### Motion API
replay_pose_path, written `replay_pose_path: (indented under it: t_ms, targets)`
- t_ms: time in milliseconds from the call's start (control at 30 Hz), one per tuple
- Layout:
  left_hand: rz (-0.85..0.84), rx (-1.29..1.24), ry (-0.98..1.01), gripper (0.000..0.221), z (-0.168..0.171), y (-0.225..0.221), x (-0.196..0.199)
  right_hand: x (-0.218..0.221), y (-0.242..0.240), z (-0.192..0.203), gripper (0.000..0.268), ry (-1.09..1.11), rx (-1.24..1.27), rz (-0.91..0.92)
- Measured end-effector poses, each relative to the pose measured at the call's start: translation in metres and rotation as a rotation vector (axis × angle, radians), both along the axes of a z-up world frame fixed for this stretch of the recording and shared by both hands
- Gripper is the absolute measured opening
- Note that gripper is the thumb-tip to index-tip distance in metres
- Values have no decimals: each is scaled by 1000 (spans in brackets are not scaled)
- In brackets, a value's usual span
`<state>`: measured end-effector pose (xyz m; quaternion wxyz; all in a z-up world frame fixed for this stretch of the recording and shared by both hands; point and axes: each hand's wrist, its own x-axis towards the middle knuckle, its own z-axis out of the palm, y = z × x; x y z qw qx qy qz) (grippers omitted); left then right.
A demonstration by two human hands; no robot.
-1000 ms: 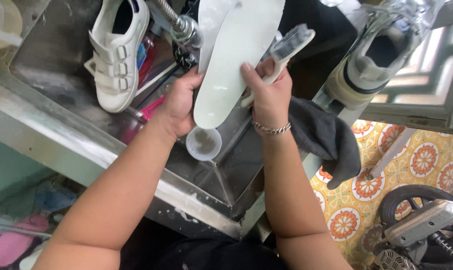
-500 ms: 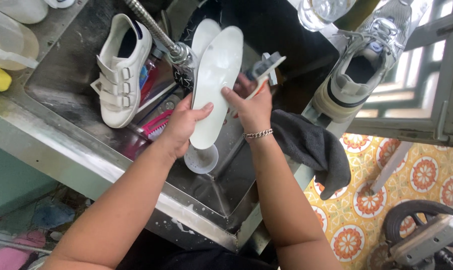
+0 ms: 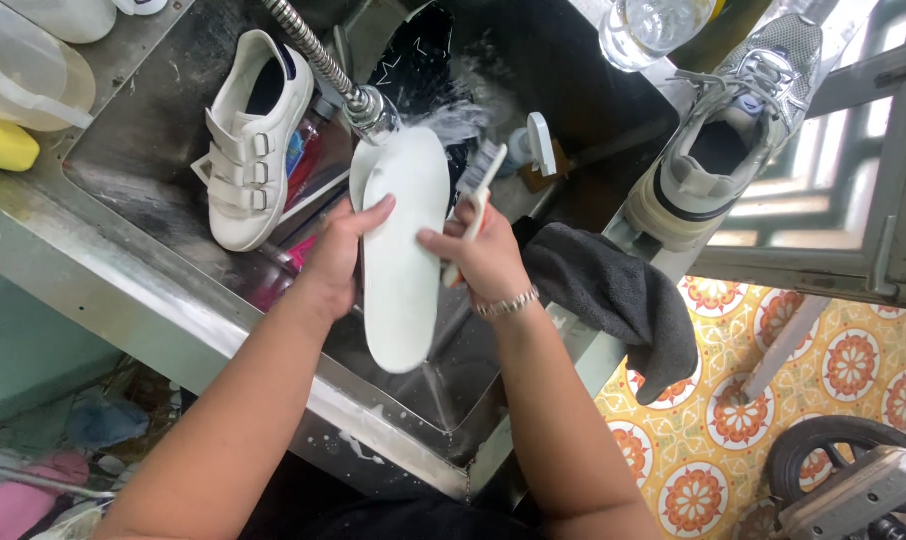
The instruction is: Clean a shoe insole using a brush and cleaning foam at a sink.
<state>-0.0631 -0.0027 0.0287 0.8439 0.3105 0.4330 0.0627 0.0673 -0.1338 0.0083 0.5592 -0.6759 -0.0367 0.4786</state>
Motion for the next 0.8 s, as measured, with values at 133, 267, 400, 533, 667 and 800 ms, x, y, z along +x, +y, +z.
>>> replay_pose_path:
  t_ms: [133,267,400,533,667,800]
  targets:
    - [-9,-154,-192,42,-12,1,14,-12,-23,28,40,60,184,85]
    - [-21,-77,-262,37,-9,-14,28,-1,-39,20,39,-173,139,-7]
    - [-66,82,-268,40,-9,-21,32,6,-37,37,35,-863,-235,-99]
    - [-125,171,-314,50,-3,-25,35,4,-22,53,28,-1167,-110,39]
    - [-136,180,-314,48,-12,-25,38,1,-17,45,17,-1289,-153,-104]
    - [-103,189,-346,46,-10,-28,35,-5,-16,49,16,-1300,33,43]
